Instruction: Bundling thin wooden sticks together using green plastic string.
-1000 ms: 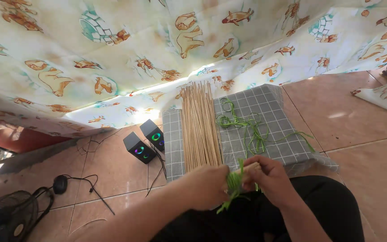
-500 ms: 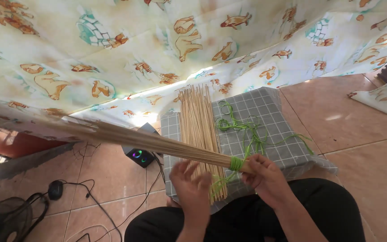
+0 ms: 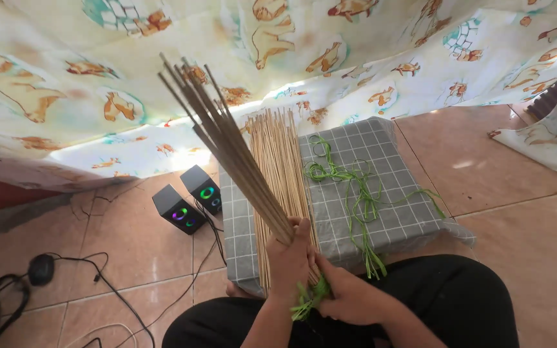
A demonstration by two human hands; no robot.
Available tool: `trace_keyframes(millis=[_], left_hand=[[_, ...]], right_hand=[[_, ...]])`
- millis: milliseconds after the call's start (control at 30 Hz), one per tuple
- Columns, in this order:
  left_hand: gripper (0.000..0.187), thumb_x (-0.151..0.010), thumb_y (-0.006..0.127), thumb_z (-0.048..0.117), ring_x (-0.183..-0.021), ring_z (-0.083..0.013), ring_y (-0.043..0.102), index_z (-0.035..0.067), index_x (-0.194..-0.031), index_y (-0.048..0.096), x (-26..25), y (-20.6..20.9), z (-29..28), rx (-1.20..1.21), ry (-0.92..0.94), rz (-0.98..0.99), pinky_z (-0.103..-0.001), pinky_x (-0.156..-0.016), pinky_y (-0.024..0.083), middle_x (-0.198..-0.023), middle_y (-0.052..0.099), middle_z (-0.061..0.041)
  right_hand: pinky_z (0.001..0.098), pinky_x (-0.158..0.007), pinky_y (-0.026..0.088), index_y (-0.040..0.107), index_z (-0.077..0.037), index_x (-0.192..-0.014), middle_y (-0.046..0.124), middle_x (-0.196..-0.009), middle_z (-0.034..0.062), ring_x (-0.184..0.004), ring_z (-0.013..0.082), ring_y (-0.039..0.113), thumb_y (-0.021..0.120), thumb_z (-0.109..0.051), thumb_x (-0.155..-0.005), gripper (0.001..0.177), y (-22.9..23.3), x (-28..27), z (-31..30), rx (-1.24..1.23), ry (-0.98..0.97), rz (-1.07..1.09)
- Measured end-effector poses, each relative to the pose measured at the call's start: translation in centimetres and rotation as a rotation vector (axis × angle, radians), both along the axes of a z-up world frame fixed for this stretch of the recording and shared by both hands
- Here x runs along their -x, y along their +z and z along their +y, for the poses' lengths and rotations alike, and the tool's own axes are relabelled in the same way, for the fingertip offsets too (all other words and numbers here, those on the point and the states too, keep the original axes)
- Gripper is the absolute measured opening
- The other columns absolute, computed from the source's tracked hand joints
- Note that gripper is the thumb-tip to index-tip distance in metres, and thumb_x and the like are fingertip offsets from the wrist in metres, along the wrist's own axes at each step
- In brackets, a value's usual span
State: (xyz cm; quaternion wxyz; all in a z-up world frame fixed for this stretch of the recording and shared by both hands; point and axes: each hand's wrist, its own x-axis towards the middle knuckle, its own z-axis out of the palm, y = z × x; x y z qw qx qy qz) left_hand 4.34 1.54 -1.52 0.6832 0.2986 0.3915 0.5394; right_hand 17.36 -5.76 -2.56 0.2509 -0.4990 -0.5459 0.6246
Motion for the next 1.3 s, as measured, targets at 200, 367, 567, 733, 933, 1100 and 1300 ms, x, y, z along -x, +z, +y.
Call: trace_keyframes(millis=[200,367,567,733,933,1100,1300], left_hand=[[0.05,-0.089,0.071,0.023,-0.071,-0.0173,0.069,0.009,-0.135,0.06,1.4,2.4,0.1,-0.055,-0.125,0.289,-0.033,-0.062,0.058,-0.086,0.075,-0.01],[0.087,-0.083,0.067,0.034,-0.141,-0.0261,0.054,0.016,-0.159,0.028,4.5,3.4,1.0,-0.164,0.069,0.369,-0.044,-0.114,0.046,-0.15,0.056,-0.012],[0.036,-0.092,0.06,-0.004,-0.105,-0.0268,0.069,0.0,-0.128,0.062,9.7,3.3,2.2,-0.053,0.267,0.253,-0.036,-0.085,0.055,-0.121,0.069,-0.012],[0.026,-0.1,0.061,0.012,-0.094,-0.0229,0.068,0.002,-0.123,0.063,9.6,2.4,2.2,-0.015,0.332,0.296,-0.033,-0.078,0.053,-0.114,0.068,-0.012],[0.032,-0.095,0.066,0.016,-0.089,-0.0184,0.066,0.003,-0.124,0.067,8.3,1.5,2.6,0.024,0.216,0.43,-0.031,-0.073,0.052,-0.106,0.068,-0.009],[0.034,-0.095,0.065,0.021,-0.083,-0.015,0.068,0.009,-0.127,0.068,7.6,1.6,2.1,0.018,0.098,0.637,-0.028,-0.064,0.051,-0.105,0.07,-0.006],[0.034,-0.09,0.068,0.026,-0.083,-0.0173,0.072,0.013,-0.121,0.071,7.0,1.1,2.0,-0.089,0.053,0.884,-0.031,-0.072,0.06,-0.103,0.077,-0.005]], right_hand=[[0.0274,-0.049,0.039,0.056,-0.003,-0.143,0.067,-0.074,0.0039,-0.054,0.0114,0.051,0.063,0.003,-0.077,0.066,-2.9,0.2,-0.7,-0.108,-0.312,0.302],[0.0307,-0.064,0.05,0.062,-0.003,-0.139,0.074,-0.095,0.0074,-0.074,0.016,0.062,0.073,0.001,-0.07,0.07,-1.7,-7.2,-0.4,-0.244,-0.504,-0.039],[0.0317,-0.067,0.045,0.074,-0.006,-0.112,0.067,-0.078,0.0076,-0.07,0.02,0.056,0.075,0.003,-0.067,0.046,0.4,-18.7,-3.1,-0.337,-0.669,-0.497],[0.0348,-0.078,0.047,0.074,0.001,-0.124,0.072,-0.095,0.0151,-0.082,0.0274,0.061,0.066,0.005,-0.073,0.052,-0.3,-19.9,-3.5,-0.184,-0.852,-0.52],[0.0429,-0.083,0.051,0.07,0.0,-0.116,0.067,-0.104,0.0198,-0.092,0.0373,0.065,0.066,-0.014,-0.075,0.043,-4.6,-20.5,-0.5,-0.294,-0.844,-0.852],[0.0473,-0.084,0.052,0.072,-0.007,-0.122,0.063,-0.111,0.0212,-0.096,0.0409,0.063,0.064,-0.016,-0.077,0.046,-6.0,-19.9,1.8,-0.207,-0.837,-0.98],[0.0455,-0.092,0.055,0.066,-0.014,-0.13,0.062,-0.127,0.0144,-0.114,0.0351,0.064,0.067,-0.046,-0.084,0.056,-7.0,-19.4,1.9,-0.123,-0.592,-1.319]])
